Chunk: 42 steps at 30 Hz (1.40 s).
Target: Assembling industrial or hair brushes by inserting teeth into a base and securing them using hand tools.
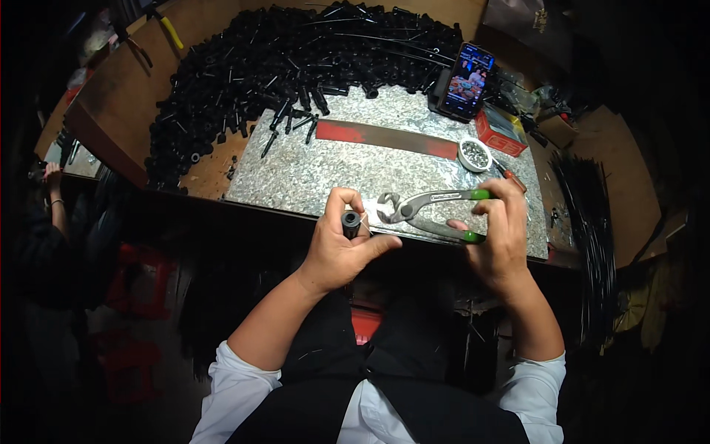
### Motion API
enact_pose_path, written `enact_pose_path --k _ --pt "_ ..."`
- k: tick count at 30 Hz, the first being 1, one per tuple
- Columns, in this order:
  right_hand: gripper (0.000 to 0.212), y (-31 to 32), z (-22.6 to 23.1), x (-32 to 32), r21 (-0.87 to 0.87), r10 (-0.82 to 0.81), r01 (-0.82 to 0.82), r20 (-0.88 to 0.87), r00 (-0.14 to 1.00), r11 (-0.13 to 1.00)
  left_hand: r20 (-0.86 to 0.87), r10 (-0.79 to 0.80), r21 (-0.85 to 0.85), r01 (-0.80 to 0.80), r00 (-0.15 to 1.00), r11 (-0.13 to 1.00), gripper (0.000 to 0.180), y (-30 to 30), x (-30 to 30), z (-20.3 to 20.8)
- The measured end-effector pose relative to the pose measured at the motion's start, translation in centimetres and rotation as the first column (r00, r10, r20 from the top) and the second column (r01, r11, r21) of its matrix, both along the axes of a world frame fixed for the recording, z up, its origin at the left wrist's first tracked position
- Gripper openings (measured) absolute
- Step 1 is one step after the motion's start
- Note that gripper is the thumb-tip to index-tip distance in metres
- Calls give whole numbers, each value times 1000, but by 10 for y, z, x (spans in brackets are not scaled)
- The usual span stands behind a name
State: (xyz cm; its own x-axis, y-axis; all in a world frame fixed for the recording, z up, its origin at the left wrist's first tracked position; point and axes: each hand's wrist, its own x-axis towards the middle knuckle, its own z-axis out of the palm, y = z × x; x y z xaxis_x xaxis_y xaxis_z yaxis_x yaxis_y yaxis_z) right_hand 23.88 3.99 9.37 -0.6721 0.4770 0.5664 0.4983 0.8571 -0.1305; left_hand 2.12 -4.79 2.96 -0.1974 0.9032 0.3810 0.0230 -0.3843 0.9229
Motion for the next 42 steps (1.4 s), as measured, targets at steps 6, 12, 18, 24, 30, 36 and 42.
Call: enact_pose_path --k 6,12,18,24,30,36,42 --pt "49 -1 -3 -2 489 -209 160 47 977 858 13 -58 -25 59 998 998 68 -3 -2 -9" --pt "46 -5 -7 1 413 -154 88 129 980 906 -63 120 76 -115 991 990 66 1 15 -6" --pt "29 -15 -6 2 198 -139 101 189 972 975 -103 194 7 -194 976 981 45 -2 20 -5" --pt "33 -22 -11 13 409 -147 81 134 980 909 29 133 -24 -132 991 991 41 0 20 -12" --pt "30 -31 -18 23 45 80 -91 204 976 995 10 -7 -172 9 1000 985 65 -13 5 -16" --pt "26 -54 -27 27 -845 353 -194 -7 936 498 25 -204 -125 205 979 971 69 -17 1 -13" --pt "44 -64 -4 19 -956 207 50 -11 978 -289 52 -254 -169 260 966 951 52 -22 -3 -8"
